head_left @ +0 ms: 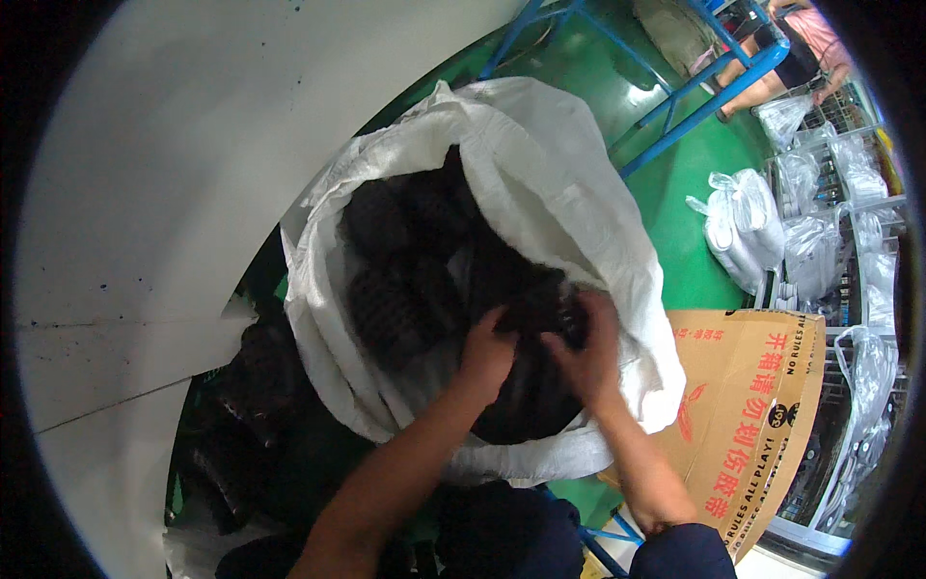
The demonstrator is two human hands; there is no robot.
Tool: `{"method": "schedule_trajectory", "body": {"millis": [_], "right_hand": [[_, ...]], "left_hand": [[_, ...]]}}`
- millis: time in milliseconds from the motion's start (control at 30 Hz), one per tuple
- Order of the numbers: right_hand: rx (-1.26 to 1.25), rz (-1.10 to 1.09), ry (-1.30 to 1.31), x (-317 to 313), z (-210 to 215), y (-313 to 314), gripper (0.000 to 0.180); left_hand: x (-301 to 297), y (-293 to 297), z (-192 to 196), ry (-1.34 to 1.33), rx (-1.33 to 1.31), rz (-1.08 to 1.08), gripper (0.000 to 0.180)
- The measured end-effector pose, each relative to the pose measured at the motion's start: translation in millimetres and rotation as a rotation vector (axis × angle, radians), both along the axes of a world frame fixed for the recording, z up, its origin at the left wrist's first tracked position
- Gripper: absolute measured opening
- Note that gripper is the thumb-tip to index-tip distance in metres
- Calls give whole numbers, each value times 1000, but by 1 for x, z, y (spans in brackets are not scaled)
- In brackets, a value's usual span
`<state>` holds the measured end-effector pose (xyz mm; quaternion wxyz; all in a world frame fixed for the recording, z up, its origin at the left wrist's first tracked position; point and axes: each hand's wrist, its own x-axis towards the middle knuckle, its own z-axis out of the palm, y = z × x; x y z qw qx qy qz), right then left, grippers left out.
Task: The person takes shoe components out of a white bag, turns them over and handles them by hand, and arranges them inside the bag.
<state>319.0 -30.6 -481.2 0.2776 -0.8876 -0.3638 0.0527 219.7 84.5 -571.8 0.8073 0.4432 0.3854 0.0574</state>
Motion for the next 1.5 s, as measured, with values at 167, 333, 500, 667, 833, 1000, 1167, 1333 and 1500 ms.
{"method": "schedule_trajectory", "body": {"millis": [167,333,500,667,833,1000,1167,1333,1500], "right_hand": [[-39,-14,-117,-15,-11,-4,68],[24,102,138,0,15,-22,72],[-182,210,68,5,14,-33,81],[-262,275,-25,4,16,-27,89],[-235,207,109,7,13,-27,93],[-207,190,299,18,32,-8,96],[-433,549,71,49,25,7,97],[-165,303,150,48,28,-11,80],[178,-358,898,28,25,5,45]], "left_hand": [[-22,9,89,371,684,-478,68],[-32,43,93,160,980,-344,76],[-24,41,66,-98,879,-470,74],[-31,22,38,-92,773,-508,71],[-34,11,35,-77,858,-449,63],[-48,6,52,-34,887,-576,50],[-63,12,23,175,475,-699,35],[-55,16,34,325,404,-380,33],[-23,19,56,146,636,-341,65]]}}
